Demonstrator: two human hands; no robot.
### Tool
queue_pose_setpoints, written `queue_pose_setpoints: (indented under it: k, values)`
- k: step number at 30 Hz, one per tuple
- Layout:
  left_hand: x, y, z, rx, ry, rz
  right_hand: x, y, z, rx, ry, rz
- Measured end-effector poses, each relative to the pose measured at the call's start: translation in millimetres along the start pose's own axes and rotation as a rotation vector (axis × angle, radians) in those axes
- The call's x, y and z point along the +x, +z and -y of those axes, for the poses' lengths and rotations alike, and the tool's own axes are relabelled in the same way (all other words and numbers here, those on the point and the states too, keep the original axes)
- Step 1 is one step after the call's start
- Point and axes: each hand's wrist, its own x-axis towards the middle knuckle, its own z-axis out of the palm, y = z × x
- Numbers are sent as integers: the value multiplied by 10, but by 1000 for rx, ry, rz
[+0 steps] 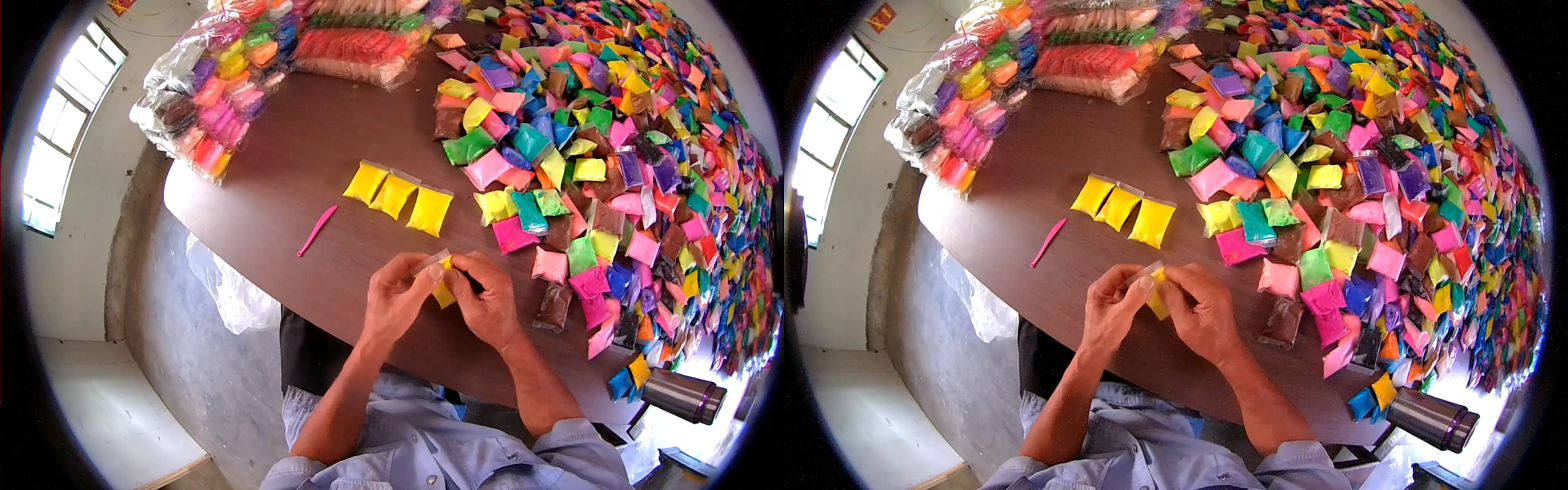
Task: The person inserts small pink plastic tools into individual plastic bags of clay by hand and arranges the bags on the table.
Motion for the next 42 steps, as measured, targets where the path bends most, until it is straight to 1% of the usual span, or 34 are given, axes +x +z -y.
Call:
queue_pose_setpoints:
  k: [4, 7, 9, 10, 12, 14, 16, 18, 22, 24, 27, 30, 31, 33, 36, 38, 42]
  values:
    - [7, -44, 43, 31, 32, 47, 18, -5, 44, -26, -36, 4]
    - [4, -28, 87, 71, 87, -11, 35, -2, 145, -34, -9, 7]
    - [14, -7, 117, -99, 63, -105, 34, -3, 154, -11, 19, 8]
    - [19, -15, 133, -99, 62, -104, 34, -2, 146, -46, -4, 18]
    - [30, -39, 153, -160, 67, -58, 22, 4, 110, -80, -26, 28]
    - [19, -1, 92, -170, 50, -40, -11, 1, 56, -26, 32, 1]
    - [17, 7, 30, -180, 33, -24, 0, -33, 54, -24, 32, 5]
    - [27, -37, -15, -117, -24, 40, 10, -47, 68, -21, 32, 11]
    - [48, -89, -2, -52, -42, 61, 21, -61, 108, 5, 78, 50]
    - [59, -111, 85, -201, -22, 73, 28, -55, 121, -3, 86, 59]
    - [40, -107, 136, -260, -19, 27, 36, -36, 129, -12, 50, 33]
    - [40, -106, 58, -242, -39, 41, 30, -42, 126, -17, 39, 29]
    - [42, -102, 48, -242, -40, 42, 26, -49, 127, -10, 70, 26]
    - [43, -96, 37, -145, 9, 91, 18, -59, 109, -3, 101, 22]
    - [35, -85, 28, -137, 14, 109, 7, -65, 61, 34, 78, 12]
    - [39, -97, 33, -114, 4, 112, 15, -72, 70, 62, 111, 24]
    - [42, -132, 37, -99, 21, 146, 28, -86, 82, 24, 99, 42]
